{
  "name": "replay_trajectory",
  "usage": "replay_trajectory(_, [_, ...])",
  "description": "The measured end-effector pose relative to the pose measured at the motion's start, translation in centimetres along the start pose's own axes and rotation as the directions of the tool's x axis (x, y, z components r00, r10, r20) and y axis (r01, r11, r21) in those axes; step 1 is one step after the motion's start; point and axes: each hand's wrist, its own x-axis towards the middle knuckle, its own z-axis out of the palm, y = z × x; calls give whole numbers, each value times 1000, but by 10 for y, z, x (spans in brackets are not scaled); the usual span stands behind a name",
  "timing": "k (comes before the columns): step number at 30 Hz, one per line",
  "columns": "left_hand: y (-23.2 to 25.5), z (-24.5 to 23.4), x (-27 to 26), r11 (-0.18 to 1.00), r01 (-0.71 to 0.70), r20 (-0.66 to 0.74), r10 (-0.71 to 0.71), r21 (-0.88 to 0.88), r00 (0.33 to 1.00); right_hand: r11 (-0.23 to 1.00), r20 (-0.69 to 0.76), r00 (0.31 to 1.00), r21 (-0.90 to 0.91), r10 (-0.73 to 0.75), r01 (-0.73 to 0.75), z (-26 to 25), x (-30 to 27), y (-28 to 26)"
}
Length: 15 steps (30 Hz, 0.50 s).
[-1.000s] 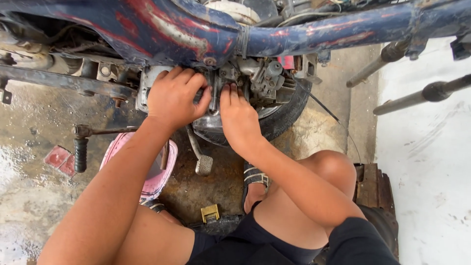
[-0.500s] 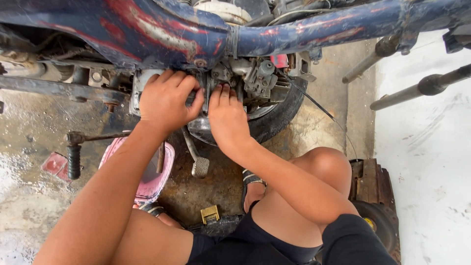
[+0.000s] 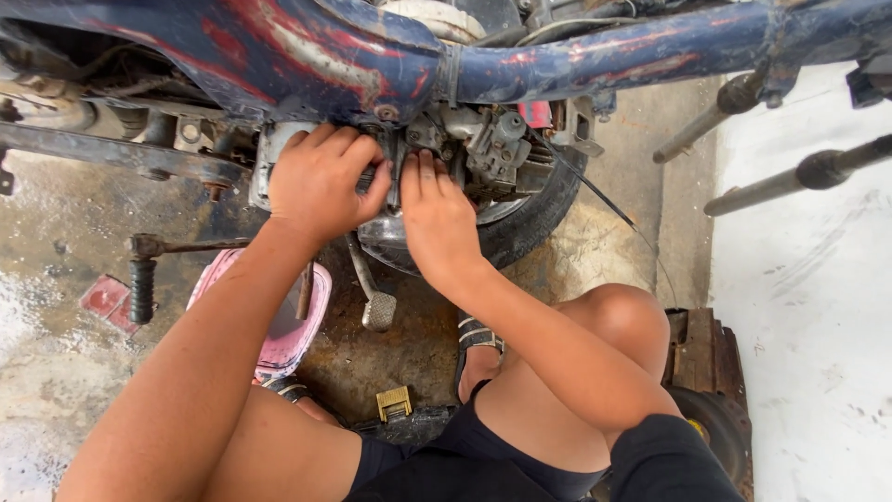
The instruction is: The person scrubs the motorcycle engine casing with a red sanding block, repeatedly dipping it into a pink bucket of water. They focus on the side of the engine block, occasionally folding the sanding block to use a fresh edge.
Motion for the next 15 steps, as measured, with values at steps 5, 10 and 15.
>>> replay_trajectory(5, [0, 4, -1, 1000, 15, -13, -14, 18, 1000, 999, 25, 999, -8, -31, 31, -9, -11, -7])
replay_trajectory(10, [-1, 5, 1, 1000, 12, -41, -11, 10, 999, 1000, -43, 999, -27, 9, -10, -12, -4, -8])
replay_trajectory(15, [1, 6, 1, 1000, 11, -59, -10, 7, 998, 1000, -3, 1000, -29, -7, 7, -1, 3, 3])
